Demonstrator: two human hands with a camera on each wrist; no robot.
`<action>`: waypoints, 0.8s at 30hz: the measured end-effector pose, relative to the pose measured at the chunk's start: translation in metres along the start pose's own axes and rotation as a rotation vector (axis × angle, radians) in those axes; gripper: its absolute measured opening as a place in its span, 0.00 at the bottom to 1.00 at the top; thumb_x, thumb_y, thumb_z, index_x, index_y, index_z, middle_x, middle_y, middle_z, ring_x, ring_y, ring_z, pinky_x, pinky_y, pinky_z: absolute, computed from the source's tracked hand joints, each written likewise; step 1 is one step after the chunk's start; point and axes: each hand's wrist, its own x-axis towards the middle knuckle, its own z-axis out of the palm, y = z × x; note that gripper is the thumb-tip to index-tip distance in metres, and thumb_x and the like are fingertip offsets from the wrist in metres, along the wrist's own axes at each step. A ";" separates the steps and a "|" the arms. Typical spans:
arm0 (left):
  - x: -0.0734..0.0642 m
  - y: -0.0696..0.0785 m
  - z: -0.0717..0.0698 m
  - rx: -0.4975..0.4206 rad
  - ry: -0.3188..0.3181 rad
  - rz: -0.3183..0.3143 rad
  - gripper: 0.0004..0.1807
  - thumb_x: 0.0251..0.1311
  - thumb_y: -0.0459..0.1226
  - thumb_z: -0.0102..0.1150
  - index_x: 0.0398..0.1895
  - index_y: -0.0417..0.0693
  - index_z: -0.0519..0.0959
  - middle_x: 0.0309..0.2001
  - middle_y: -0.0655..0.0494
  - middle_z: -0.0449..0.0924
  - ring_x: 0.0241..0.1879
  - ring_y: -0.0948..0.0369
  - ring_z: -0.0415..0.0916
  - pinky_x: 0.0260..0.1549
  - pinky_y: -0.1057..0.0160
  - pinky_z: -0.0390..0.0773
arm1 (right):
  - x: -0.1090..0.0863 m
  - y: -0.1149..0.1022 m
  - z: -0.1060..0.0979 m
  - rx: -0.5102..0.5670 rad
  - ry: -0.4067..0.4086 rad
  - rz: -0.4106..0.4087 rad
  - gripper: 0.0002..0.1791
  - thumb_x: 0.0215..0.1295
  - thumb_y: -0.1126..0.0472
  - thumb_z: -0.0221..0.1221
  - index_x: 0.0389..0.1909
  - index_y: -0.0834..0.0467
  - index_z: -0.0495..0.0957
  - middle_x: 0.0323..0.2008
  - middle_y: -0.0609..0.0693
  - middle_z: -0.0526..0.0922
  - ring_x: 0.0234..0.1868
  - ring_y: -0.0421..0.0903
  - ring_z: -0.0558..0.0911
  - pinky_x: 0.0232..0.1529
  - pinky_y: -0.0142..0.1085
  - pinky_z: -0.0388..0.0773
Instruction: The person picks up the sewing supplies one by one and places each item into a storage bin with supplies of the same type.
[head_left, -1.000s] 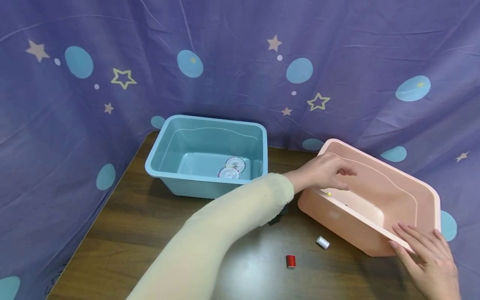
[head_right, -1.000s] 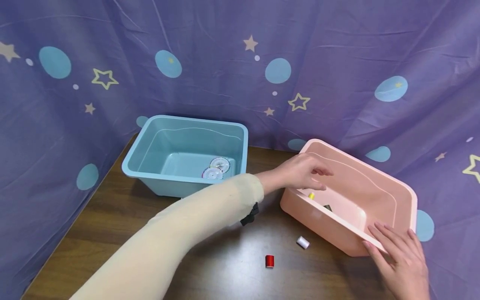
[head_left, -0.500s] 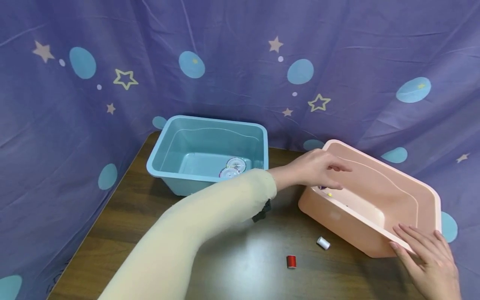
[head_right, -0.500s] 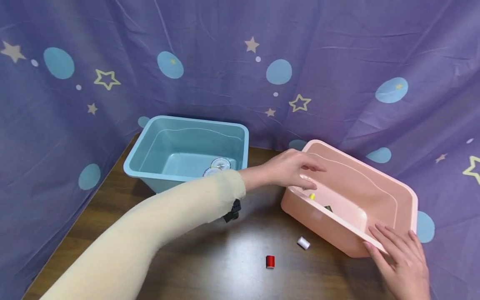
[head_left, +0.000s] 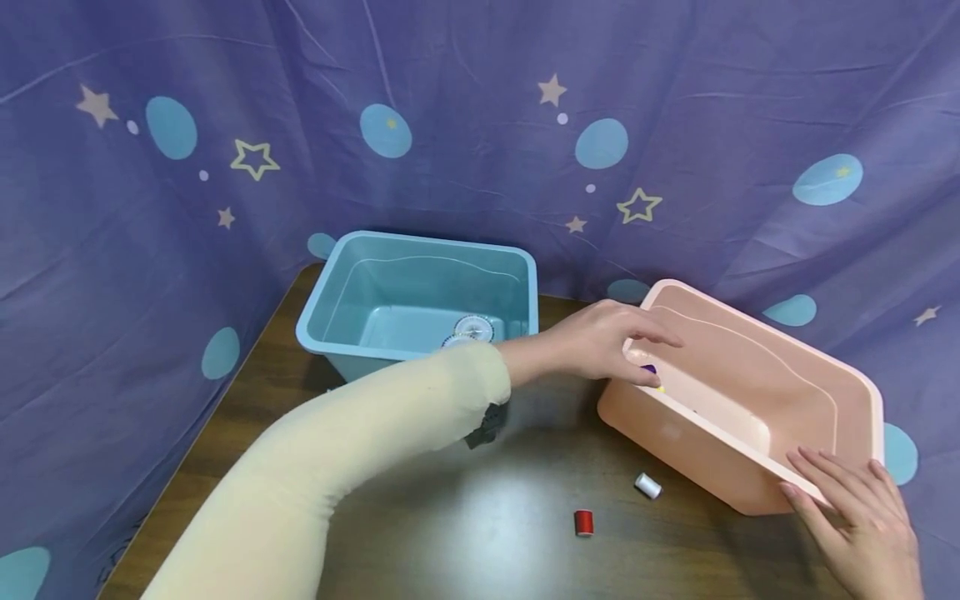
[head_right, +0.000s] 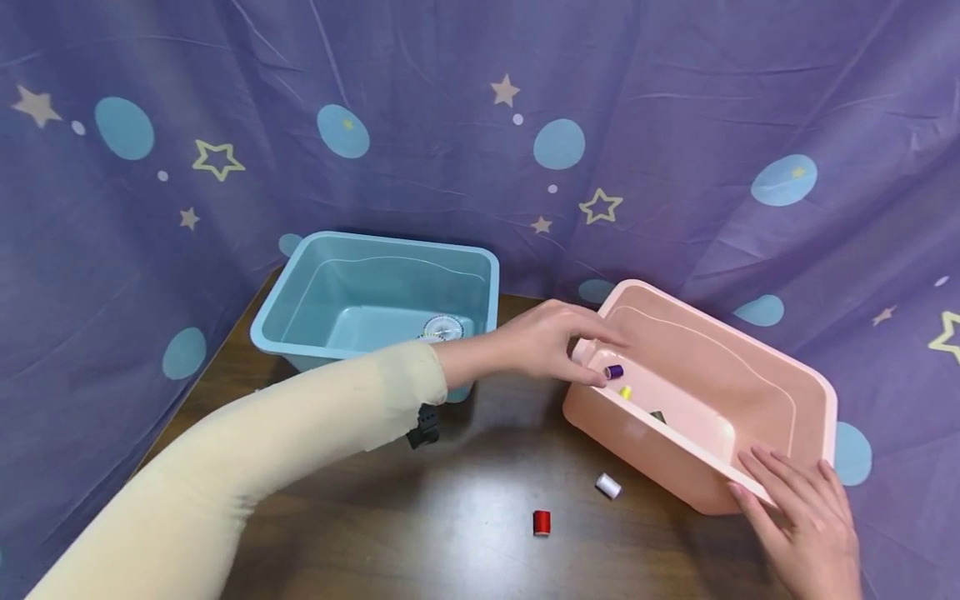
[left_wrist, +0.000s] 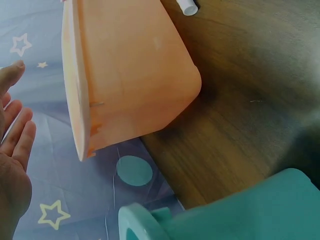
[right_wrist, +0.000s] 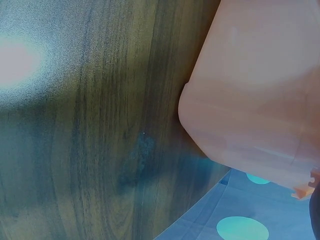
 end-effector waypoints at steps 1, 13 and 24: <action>-0.003 0.001 -0.001 -0.002 0.004 0.004 0.29 0.63 0.49 0.78 0.66 0.55 0.85 0.62 0.64 0.86 0.57 0.70 0.78 0.57 0.79 0.70 | 0.000 0.000 0.000 0.000 -0.003 0.002 0.40 0.70 0.24 0.56 0.57 0.57 0.89 0.66 0.17 0.72 0.72 0.21 0.66 0.83 0.44 0.48; -0.040 -0.002 0.002 0.025 0.079 0.052 0.29 0.58 0.48 0.81 0.63 0.53 0.87 0.60 0.58 0.87 0.62 0.65 0.82 0.61 0.77 0.71 | 0.000 -0.001 0.000 -0.003 -0.007 -0.002 0.40 0.71 0.24 0.56 0.57 0.56 0.89 0.66 0.17 0.72 0.71 0.20 0.66 0.83 0.44 0.48; -0.064 -0.006 0.021 0.000 0.051 0.074 0.31 0.57 0.49 0.82 0.65 0.54 0.86 0.62 0.59 0.86 0.63 0.66 0.81 0.64 0.76 0.71 | 0.001 -0.004 -0.002 -0.006 -0.024 0.010 0.41 0.71 0.24 0.55 0.59 0.55 0.89 0.67 0.16 0.70 0.72 0.19 0.65 0.83 0.44 0.47</action>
